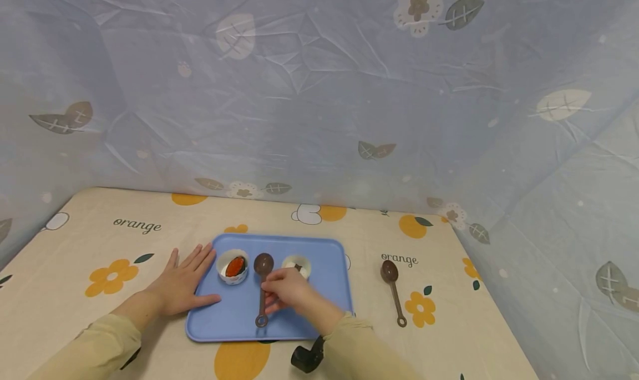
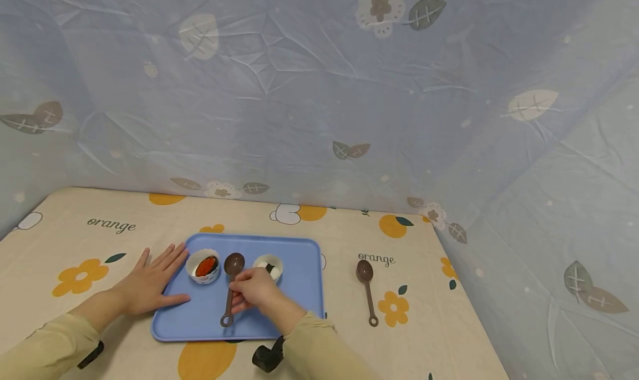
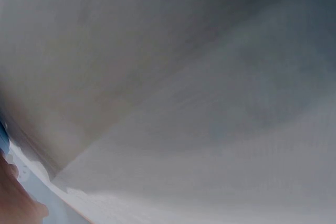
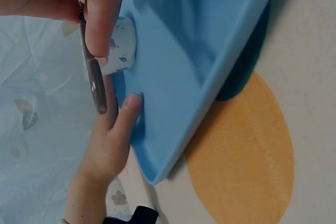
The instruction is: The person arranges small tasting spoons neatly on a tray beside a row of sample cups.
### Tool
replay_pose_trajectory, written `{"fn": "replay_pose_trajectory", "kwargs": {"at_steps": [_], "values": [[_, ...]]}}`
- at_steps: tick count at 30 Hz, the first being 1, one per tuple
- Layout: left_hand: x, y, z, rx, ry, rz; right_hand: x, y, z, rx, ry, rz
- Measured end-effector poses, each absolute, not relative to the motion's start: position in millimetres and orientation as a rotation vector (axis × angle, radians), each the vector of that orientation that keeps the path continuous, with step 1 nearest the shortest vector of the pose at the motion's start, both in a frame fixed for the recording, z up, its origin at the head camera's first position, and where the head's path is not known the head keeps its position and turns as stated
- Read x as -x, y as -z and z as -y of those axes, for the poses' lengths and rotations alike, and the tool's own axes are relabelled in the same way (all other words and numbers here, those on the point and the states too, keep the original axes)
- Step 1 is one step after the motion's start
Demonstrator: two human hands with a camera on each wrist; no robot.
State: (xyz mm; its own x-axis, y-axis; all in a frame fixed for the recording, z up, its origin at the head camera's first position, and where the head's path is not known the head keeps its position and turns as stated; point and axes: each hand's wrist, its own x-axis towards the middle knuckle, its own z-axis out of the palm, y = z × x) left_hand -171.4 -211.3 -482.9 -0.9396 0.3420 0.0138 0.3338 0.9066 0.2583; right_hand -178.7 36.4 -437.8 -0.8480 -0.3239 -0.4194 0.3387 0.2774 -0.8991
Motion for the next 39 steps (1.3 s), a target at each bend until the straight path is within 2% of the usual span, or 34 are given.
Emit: {"fn": "replay_pose_trajectory", "kwargs": {"at_steps": [39], "values": [[170.6,482.2,210.8,-0.54,-0.393,-3.045,164.9,452.0,-21.6,0.013,1.52,-2.124]]}}
